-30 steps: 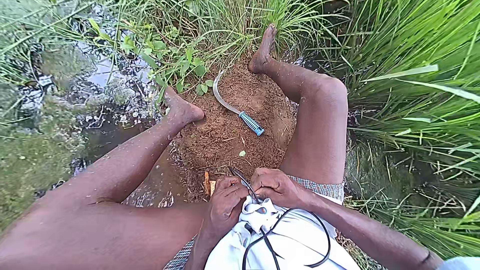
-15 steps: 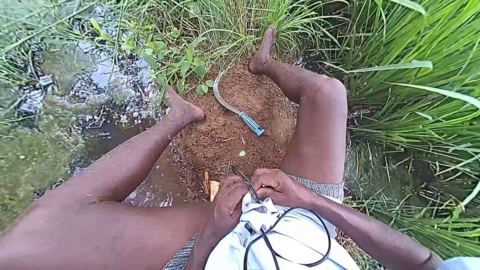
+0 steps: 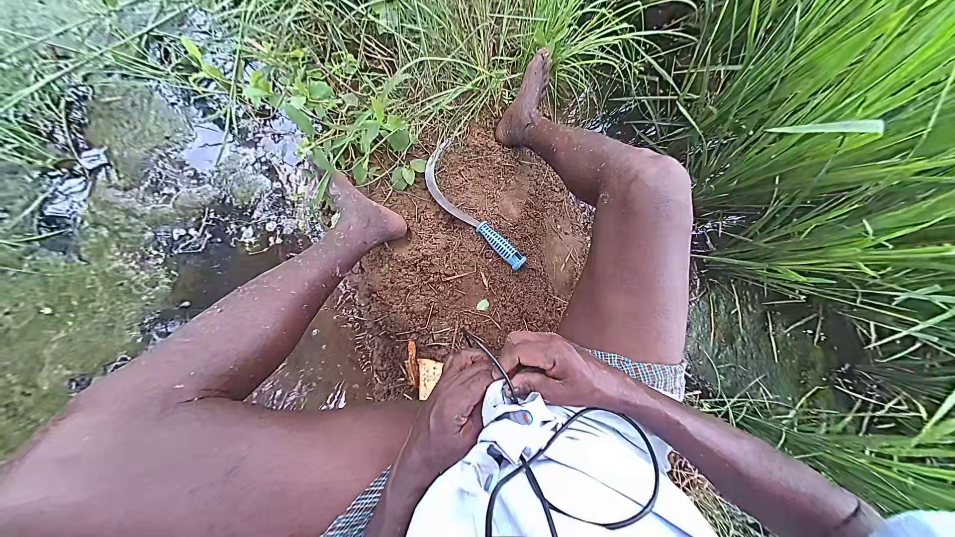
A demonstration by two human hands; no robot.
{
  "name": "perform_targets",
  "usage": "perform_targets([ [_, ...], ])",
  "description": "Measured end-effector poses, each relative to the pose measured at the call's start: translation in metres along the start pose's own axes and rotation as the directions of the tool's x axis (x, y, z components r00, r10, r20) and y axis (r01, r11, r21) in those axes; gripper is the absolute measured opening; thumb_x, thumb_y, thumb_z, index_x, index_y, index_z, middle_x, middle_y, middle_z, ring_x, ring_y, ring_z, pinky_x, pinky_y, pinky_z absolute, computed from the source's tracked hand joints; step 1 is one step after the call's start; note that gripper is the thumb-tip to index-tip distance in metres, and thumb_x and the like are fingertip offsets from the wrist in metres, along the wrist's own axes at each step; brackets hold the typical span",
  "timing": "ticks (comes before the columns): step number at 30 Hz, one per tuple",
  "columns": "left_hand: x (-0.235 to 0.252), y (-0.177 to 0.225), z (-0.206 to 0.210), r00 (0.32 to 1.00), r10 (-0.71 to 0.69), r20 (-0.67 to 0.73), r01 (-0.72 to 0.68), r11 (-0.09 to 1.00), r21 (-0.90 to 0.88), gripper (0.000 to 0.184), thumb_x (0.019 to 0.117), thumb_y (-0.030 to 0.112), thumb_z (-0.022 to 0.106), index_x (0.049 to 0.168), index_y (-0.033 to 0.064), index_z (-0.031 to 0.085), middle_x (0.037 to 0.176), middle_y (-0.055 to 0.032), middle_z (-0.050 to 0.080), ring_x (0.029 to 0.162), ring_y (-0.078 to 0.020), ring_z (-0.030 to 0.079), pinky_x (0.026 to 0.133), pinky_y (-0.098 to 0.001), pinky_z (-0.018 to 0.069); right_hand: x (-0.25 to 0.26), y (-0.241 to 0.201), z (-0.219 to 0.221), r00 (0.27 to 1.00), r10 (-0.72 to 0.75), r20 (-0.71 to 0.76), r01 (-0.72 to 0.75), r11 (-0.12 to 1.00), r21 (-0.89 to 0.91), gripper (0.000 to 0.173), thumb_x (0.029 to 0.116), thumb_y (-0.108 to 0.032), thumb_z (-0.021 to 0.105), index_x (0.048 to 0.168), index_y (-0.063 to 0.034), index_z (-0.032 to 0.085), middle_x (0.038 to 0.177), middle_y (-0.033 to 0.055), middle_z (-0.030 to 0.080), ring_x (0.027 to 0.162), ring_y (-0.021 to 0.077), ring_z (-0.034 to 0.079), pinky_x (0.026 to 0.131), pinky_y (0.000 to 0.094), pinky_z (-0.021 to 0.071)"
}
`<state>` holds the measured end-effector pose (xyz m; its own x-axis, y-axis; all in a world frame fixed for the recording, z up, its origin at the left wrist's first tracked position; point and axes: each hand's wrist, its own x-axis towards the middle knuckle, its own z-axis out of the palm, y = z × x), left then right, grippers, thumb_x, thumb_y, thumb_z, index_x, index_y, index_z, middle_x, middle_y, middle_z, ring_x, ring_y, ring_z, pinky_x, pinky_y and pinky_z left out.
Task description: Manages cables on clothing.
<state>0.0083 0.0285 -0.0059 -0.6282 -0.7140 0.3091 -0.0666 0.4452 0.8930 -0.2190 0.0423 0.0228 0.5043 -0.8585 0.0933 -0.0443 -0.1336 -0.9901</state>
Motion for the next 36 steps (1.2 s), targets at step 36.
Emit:
perform_targets([
  [36,-0.0021,-0.0034,0.0026,0.988,-0.122,0.093,0.142,0.955,-0.261,0.029,0.1093,0.025,0.047,0.102,0.0066,0.067,0.102,-0.0054,0.071,0.109,-0.0098,0.063,0.105,-0.0316,0.0457,0.0013,0.0000,-0.0076,0.995,-0.052,0.090,0.058,0.996,-0.066,0.017,0.1011,-0.007,0.059,0.101,0.0047,0.071,0.095,0.0161,0.066,0.093,0.0181,0.060,0.084,0.0257,0.0484],
])
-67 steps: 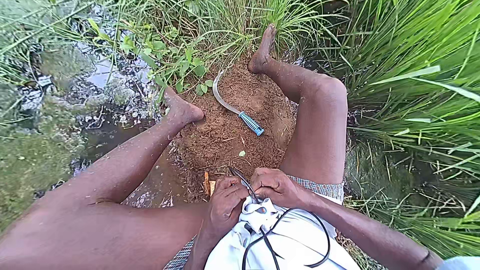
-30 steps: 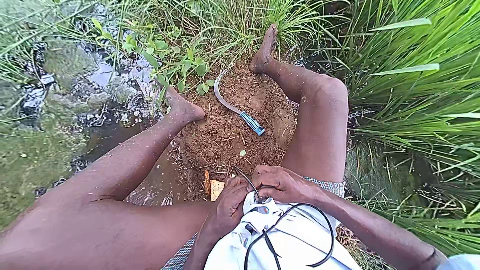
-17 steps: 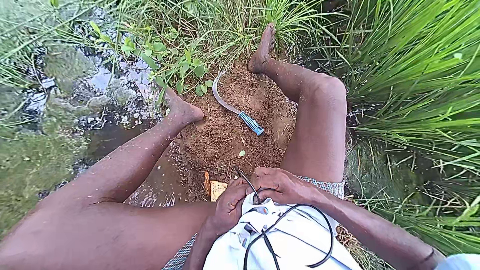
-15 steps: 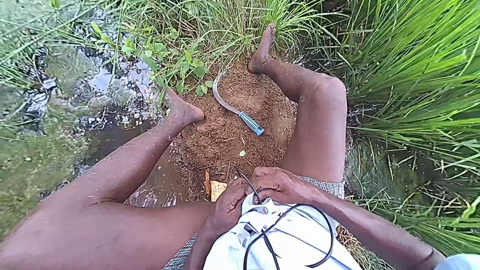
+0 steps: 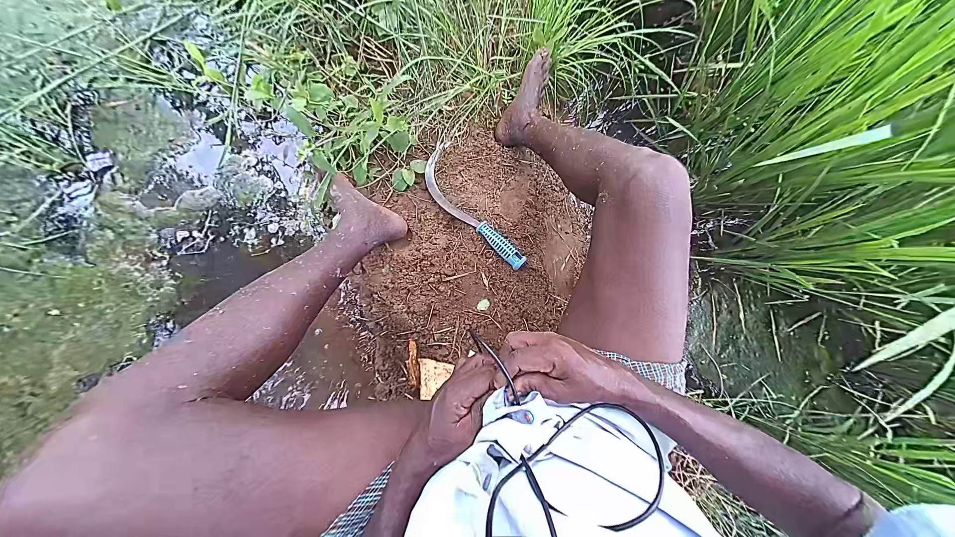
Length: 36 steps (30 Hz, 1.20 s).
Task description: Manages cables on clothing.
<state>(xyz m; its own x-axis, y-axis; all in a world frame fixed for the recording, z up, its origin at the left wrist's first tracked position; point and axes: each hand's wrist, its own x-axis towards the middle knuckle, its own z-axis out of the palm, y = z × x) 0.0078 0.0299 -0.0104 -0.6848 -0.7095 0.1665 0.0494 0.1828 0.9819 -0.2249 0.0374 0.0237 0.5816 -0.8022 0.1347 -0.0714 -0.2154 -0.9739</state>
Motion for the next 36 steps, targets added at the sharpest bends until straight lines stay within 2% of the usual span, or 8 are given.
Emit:
perform_targets([
  [8,-0.001,0.002,0.001,0.999,-0.039,-0.004,0.038,0.999,-0.028,0.029,0.1090,0.022,0.047,0.101,0.0047,0.069,0.103,-0.0076,0.071,0.107,-0.0103,0.063,0.102,-0.0305,0.0466,0.001,-0.002,-0.001,0.999,0.033,0.015,-0.033,0.999,-0.010,0.016,0.1005,-0.009,0.062,0.100,0.0042,0.071,0.093,0.0151,0.064,0.091,0.0180,0.060,0.082,0.0259,0.0484],
  [12,0.001,0.003,0.001,0.999,-0.026,0.019,0.027,0.998,-0.053,0.030,0.1096,0.024,0.045,0.103,0.0058,0.068,0.103,-0.0058,0.070,0.107,-0.0087,0.062,0.103,-0.0298,0.0447,0.002,-0.002,-0.001,0.999,0.035,0.025,-0.034,0.999,-0.027,0.016,0.0996,-0.011,0.064,0.098,0.0039,0.070,0.092,0.0148,0.063,0.089,0.0182,0.059,0.080,0.0262,0.0485],
  [15,0.001,0.002,-0.001,0.999,-0.033,0.038,0.036,0.996,-0.078,0.031,0.1102,0.026,0.045,0.101,0.0074,0.067,0.103,-0.0042,0.070,0.110,-0.0081,0.062,0.105,-0.0305,0.0441,0.002,-0.002,-0.002,1.000,0.018,0.017,-0.017,1.000,-0.011,0.016,0.0998,-0.009,0.063,0.096,0.0040,0.071,0.089,0.0145,0.063,0.087,0.0174,0.059,0.078,0.0255,0.0476],
  [19,0.000,0.003,-0.002,0.997,-0.054,0.061,0.058,0.997,-0.060,0.032,0.1096,0.025,0.045,0.096,0.0057,0.066,0.099,-0.0042,0.069,0.108,-0.0084,0.062,0.104,-0.0303,0.0435,0.001,0.001,-0.003,1.000,0.015,0.027,-0.016,0.999,0.033,0.017,0.0992,-0.007,0.061,0.092,0.0051,0.070,0.088,0.0142,0.062,0.086,0.0169,0.057,0.077,0.0255,0.0461],
  [25,0.001,0.005,-0.003,0.997,-0.055,0.058,0.057,0.997,-0.044,0.032,0.1096,0.023,0.044,0.096,0.0038,0.066,0.100,-0.0056,0.069,0.108,-0.0070,0.061,0.104,-0.0279,0.0433,0.003,-0.001,-0.001,1.000,0.011,0.013,-0.012,0.999,0.044,0.016,0.0988,-0.006,0.061,0.092,0.0063,0.070,0.086,0.0139,0.061,0.085,0.0151,0.055,0.077,0.0233,0.0443],
  [31,0.002,0.008,-0.002,0.998,-0.056,0.027,0.057,0.997,-0.043,0.031,0.1094,0.021,0.044,0.096,0.0023,0.065,0.101,-0.0065,0.069,0.110,-0.0069,0.061,0.105,-0.0267,0.0434,0.004,-0.004,0.000,1.000,0.012,-0.005,-0.012,1.000,0.008,0.021,0.1014,-0.010,0.058,0.090,0.0060,0.067,0.084,0.0139,0.060,0.084,0.0171,0.055,0.077,0.0256,0.0444],
  [36,0.005,0.013,-0.002,0.997,-0.075,0.008,0.075,0.988,-0.135,0.034,0.1106,0.026,0.044,0.101,0.0035,0.067,0.106,-0.0019,0.069,0.112,-0.0002,0.059,0.104,-0.0216,0.0455,0.005,-0.008,0.003,0.999,-0.011,-0.043,0.009,0.999,-0.039,0.024,0.1033,-0.012,0.054,0.092,0.0059,0.064,0.084,0.0148,0.059,0.085,0.0188,0.056,0.079,0.0265,0.0448],
])
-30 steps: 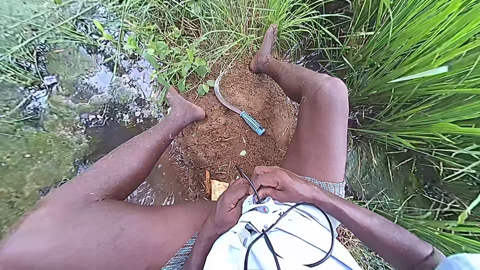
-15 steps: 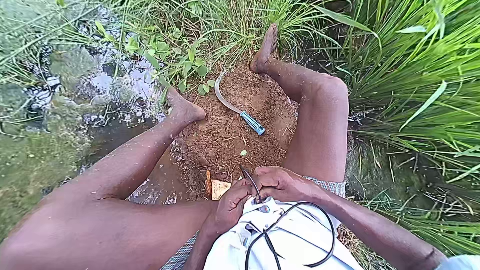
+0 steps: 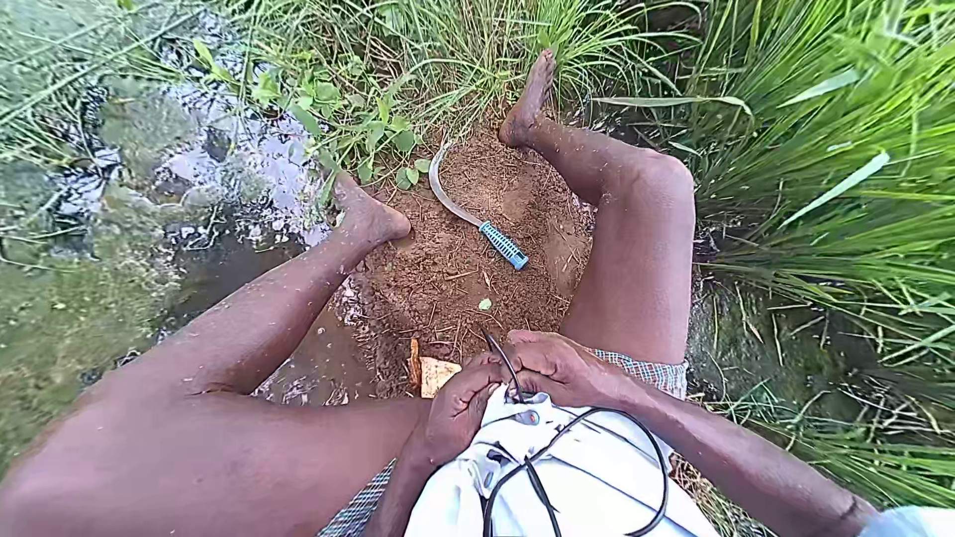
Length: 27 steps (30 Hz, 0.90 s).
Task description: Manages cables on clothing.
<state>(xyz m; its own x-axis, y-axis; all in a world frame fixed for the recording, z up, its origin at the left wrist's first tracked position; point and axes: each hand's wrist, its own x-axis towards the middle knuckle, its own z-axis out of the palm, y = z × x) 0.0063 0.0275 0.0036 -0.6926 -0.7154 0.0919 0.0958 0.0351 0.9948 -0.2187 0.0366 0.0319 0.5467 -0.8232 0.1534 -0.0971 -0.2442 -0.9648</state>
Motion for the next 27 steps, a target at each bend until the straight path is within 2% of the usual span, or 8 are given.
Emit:
perform_targets([
  [4,-0.001,0.004,0.002,1.000,-0.002,-0.016,0.001,0.999,-0.041,0.033,0.1106,0.025,0.044,0.103,0.0038,0.068,0.109,0.0011,0.069,0.113,0.0033,0.059,0.103,-0.0181,0.0465,-0.001,-0.002,0.004,0.999,-0.027,-0.038,0.026,0.999,-0.025,0.023,0.1033,-0.012,0.053,0.092,0.0054,0.063,0.083,0.0152,0.059,0.085,0.0200,0.057,0.080,0.0271,0.0456],
  [7,0.000,0.004,0.003,0.999,0.029,-0.019,-0.030,0.999,-0.027,0.033,0.1107,0.025,0.043,0.101,0.0038,0.067,0.108,0.0001,0.069,0.113,0.0023,0.059,0.102,-0.0184,0.0464,-0.004,0.000,0.005,0.998,-0.044,-0.049,0.044,0.999,-0.013,0.024,0.1041,-0.013,0.052,0.093,0.0050,0.062,0.083,0.0147,0.058,0.085,0.0192,0.056,0.080,0.0268,0.0446],
  [12,0.002,0.001,0.002,0.996,0.083,0.024,-0.082,0.995,-0.064,0.034,0.1106,0.025,0.044,0.099,0.0022,0.067,0.105,-0.0036,0.068,0.112,-0.0026,0.058,0.103,-0.0220,0.0449,-0.009,-0.003,0.007,0.994,-0.083,-0.073,0.082,0.996,-0.023,0.032,0.1081,-0.022,0.050,0.092,0.0033,0.060,0.084,0.0129,0.056,0.086,0.0156,0.055,0.081,0.0224,0.0441],
  [15,0.003,0.001,0.002,0.993,0.110,0.035,-0.107,0.991,-0.074,0.033,0.1106,0.025,0.045,0.098,0.0025,0.065,0.103,-0.0041,0.068,0.112,-0.0051,0.059,0.107,-0.0259,0.0437,-0.009,-0.007,0.006,0.991,-0.106,-0.077,0.102,0.993,-0.052,0.033,0.1085,-0.024,0.049,0.091,0.0020,0.059,0.083,0.0123,0.055,0.084,0.0155,0.054,0.078,0.0219,0.0437],
  [20,0.008,0.014,-0.001,0.981,0.183,0.068,-0.186,0.982,0.031,0.030,0.1099,0.022,0.045,0.094,0.0047,0.063,0.097,-0.0046,0.070,0.113,-0.0098,0.061,0.114,-0.0326,0.0370,-0.010,-0.017,0.006,0.982,-0.165,-0.095,0.150,0.978,-0.148,0.032,0.1088,-0.027,0.048,0.092,-0.0011,0.059,0.084,0.0123,0.055,0.086,0.0183,0.055,0.082,0.0232,0.0450],
  [22,0.008,0.017,-0.001,0.982,0.176,0.069,-0.181,0.981,0.066,0.031,0.1101,0.026,0.045,0.095,0.0063,0.064,0.100,-0.0048,0.069,0.118,-0.0107,0.060,0.115,-0.0333,0.0356,-0.010,-0.018,0.006,0.976,-0.190,-0.105,0.169,0.969,-0.180,0.033,0.1087,-0.027,0.049,0.092,-0.0016,0.061,0.084,0.0124,0.054,0.086,0.0203,0.055,0.082,0.0256,0.0450],
  [24,0.007,0.017,0.000,0.986,0.156,0.060,-0.161,0.983,0.083,0.031,0.1099,0.031,0.045,0.098,0.0097,0.065,0.108,-0.0036,0.065,0.125,-0.0106,0.053,0.116,-0.0320,0.0344,-0.010,-0.018,0.006,0.974,-0.196,-0.113,0.171,0.965,-0.198,0.033,0.1087,-0.028,0.049,0.093,-0.0020,0.061,0.084,0.0121,0.053,0.086,0.0206,0.054,0.083,0.0261,0.0444],
  [27,0.006,0.015,0.001,0.989,0.145,0.042,-0.147,0.987,0.070,0.030,0.1096,0.030,0.046,0.099,0.0097,0.066,0.112,-0.0043,0.063,0.126,-0.0102,0.052,0.115,-0.0308,0.0359,-0.010,-0.017,0.007,0.975,-0.188,-0.119,0.162,0.967,-0.199,0.033,0.1088,-0.028,0.049,0.094,-0.0023,0.062,0.086,0.0127,0.055,0.089,0.0212,0.055,0.085,0.0269,0.0453],
])
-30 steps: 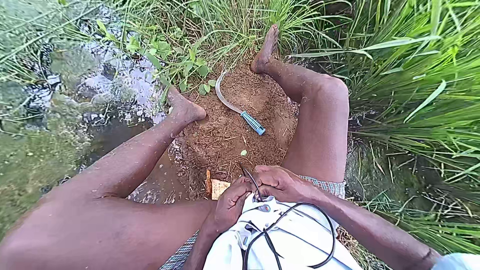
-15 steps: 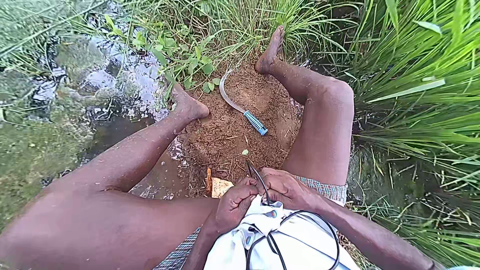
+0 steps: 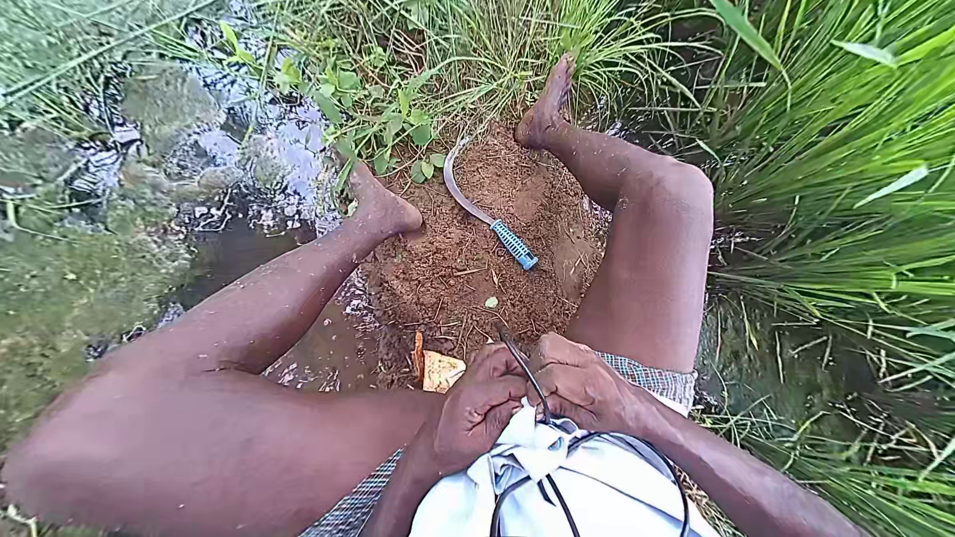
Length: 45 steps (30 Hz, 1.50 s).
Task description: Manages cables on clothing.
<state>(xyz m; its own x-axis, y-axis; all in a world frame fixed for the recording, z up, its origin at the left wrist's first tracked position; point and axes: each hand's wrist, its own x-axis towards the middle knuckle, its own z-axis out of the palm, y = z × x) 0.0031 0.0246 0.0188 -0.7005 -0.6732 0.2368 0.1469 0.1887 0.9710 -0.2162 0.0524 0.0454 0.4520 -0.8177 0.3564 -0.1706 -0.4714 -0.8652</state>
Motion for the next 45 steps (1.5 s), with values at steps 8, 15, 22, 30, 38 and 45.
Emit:
perform_targets([
  [8,0.001,0.001,0.001,0.999,-0.047,0.005,0.047,0.999,-0.007,0.033,0.1102,0.033,0.043,0.111,0.0109,0.067,0.117,-0.0024,0.063,0.117,-0.0028,0.055,0.107,-0.0248,0.0394,0.001,0.004,-0.004,1.000,0.011,-0.024,-0.012,1.000,-0.027,0.030,0.1070,-0.029,0.053,0.094,-0.0062,0.066,0.087,0.0109,0.054,0.089,0.0185,0.053,0.086,0.0266,0.0420],
  [15,0.002,-0.006,0.000,1.000,0.002,0.015,-0.003,0.999,0.041,0.031,0.1098,0.029,0.045,0.107,0.0080,0.068,0.110,-0.0059,0.068,0.112,-0.0088,0.060,0.109,-0.0325,0.0377,0.000,0.010,-0.005,0.997,0.064,-0.053,-0.070,0.989,-0.127,0.038,0.1047,-0.045,0.054,0.100,-0.0105,0.068,0.088,0.0082,0.055,0.087,0.0182,0.053,0.083,0.0311,0.0395],
  [22,0.001,-0.013,0.001,0.999,0.016,-0.044,-0.012,0.997,0.079,0.033,0.1104,0.027,0.044,0.104,0.0057,0.068,0.112,-0.0069,0.071,0.116,-0.0103,0.062,0.110,-0.0328,0.0411,-0.003,0.014,-0.005,0.979,0.204,0.005,-0.204,0.979,0.005,0.037,0.1048,-0.040,0.056,0.102,-0.0044,0.066,0.091,0.0108,0.060,0.092,0.0178,0.057,0.087,0.0289,0.0459],
  [30,0.001,-0.021,0.000,0.998,-0.004,-0.067,0.018,0.979,0.203,0.036,0.1106,0.030,0.043,0.102,0.0076,0.069,0.107,-0.0053,0.073,0.113,-0.0113,0.064,0.106,-0.0348,0.0429,-0.006,0.013,-0.017,0.949,0.302,-0.088,-0.288,0.947,0.140,0.020,0.1038,-0.011,0.052,0.106,0.0032,0.066,0.096,0.0100,0.063,0.093,0.0084,0.058,0.085,0.0204,0.0476],
  [38,0.011,-0.012,-0.009,1.000,-0.006,0.018,-0.002,0.913,0.409,0.036,0.1104,0.031,0.040,0.107,0.0119,0.071,0.107,-0.0031,0.075,0.115,-0.0130,0.065,0.105,-0.0400,0.0425,0.009,-0.026,-0.019,0.975,0.216,-0.047,-0.217,0.976,-0.023,0.027,0.1063,-0.022,0.052,0.100,-0.0007,0.068,0.089,0.0108,0.066,0.083,0.0151,0.064,0.074,0.0267,0.0519],
  [45,0.012,0.004,-0.005,0.998,0.033,0.049,-0.058,0.708,0.704,0.034,0.1081,0.027,0.040,0.097,0.0153,0.070,0.096,-0.0009,0.074,0.104,-0.0182,0.065,0.095,-0.0416,0.0392,-0.007,-0.024,-0.011,0.904,0.427,0.010,-0.415,0.883,-0.219,0.043,0.1053,-0.045,0.051,0.093,-0.0084,0.071,0.081,0.0066,0.059,0.073,0.0165,0.058,0.062,0.0305,0.0468],
])
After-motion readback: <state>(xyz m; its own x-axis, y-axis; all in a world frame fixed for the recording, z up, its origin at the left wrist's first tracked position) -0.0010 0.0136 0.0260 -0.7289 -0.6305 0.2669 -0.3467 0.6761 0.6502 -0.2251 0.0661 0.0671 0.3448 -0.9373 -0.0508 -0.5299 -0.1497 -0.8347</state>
